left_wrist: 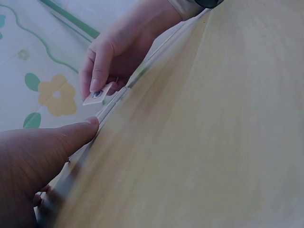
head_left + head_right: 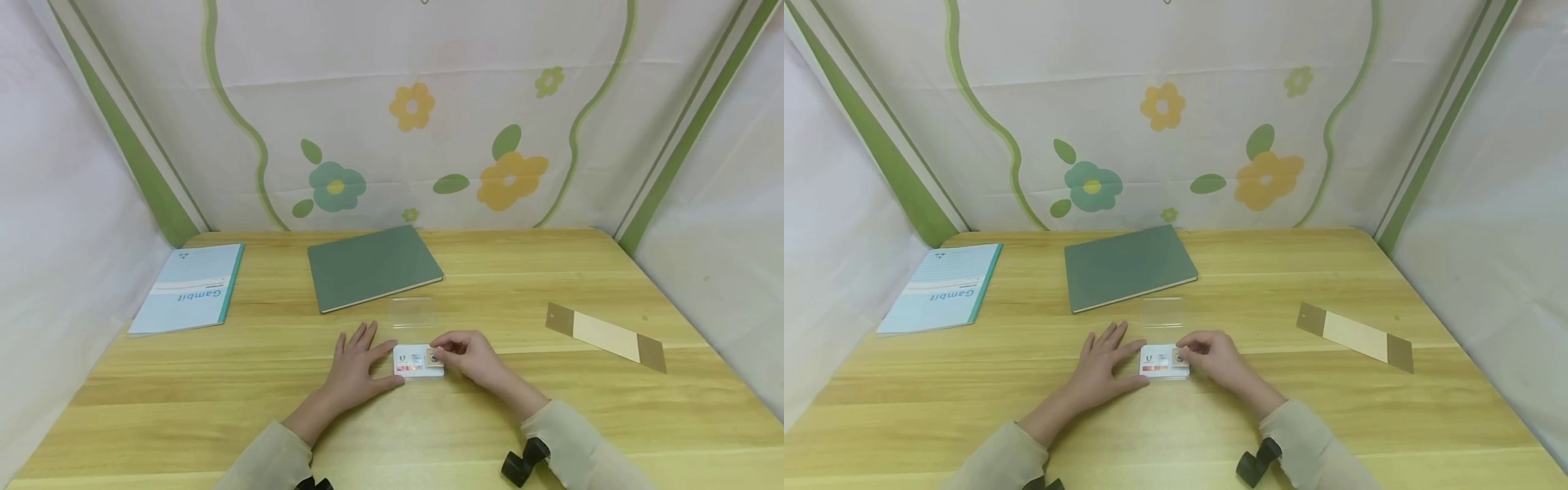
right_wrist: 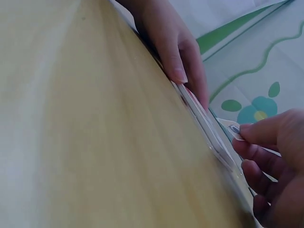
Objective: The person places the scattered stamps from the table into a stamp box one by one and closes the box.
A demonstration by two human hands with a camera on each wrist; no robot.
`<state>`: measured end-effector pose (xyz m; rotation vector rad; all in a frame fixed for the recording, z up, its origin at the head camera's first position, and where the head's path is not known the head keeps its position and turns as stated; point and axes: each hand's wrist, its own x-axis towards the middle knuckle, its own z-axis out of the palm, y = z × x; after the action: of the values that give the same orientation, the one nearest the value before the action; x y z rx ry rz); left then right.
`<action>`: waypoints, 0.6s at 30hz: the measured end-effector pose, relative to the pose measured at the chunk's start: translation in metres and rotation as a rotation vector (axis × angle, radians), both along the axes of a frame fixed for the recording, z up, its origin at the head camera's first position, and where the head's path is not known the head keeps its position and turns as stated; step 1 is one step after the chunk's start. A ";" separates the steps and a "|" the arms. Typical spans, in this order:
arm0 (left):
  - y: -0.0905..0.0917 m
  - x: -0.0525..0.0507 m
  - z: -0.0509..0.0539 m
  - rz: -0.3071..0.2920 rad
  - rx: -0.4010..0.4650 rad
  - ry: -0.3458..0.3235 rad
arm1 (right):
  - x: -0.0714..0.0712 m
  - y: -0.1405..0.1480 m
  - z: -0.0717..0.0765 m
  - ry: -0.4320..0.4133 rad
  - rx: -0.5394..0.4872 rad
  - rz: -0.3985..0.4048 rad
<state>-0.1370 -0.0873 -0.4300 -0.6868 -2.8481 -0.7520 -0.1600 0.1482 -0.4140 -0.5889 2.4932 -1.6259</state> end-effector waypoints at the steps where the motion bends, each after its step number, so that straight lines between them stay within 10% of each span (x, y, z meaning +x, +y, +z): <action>1: 0.000 0.000 0.000 0.000 -0.001 0.000 | 0.000 -0.001 -0.001 -0.003 0.004 0.003; 18: 0.000 0.000 0.000 -0.002 0.000 -0.005 | 0.008 -0.009 0.004 0.115 0.138 -0.029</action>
<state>-0.1370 -0.0876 -0.4300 -0.6884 -2.8520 -0.7547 -0.1521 0.1391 -0.4102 -0.6489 2.6815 -1.4531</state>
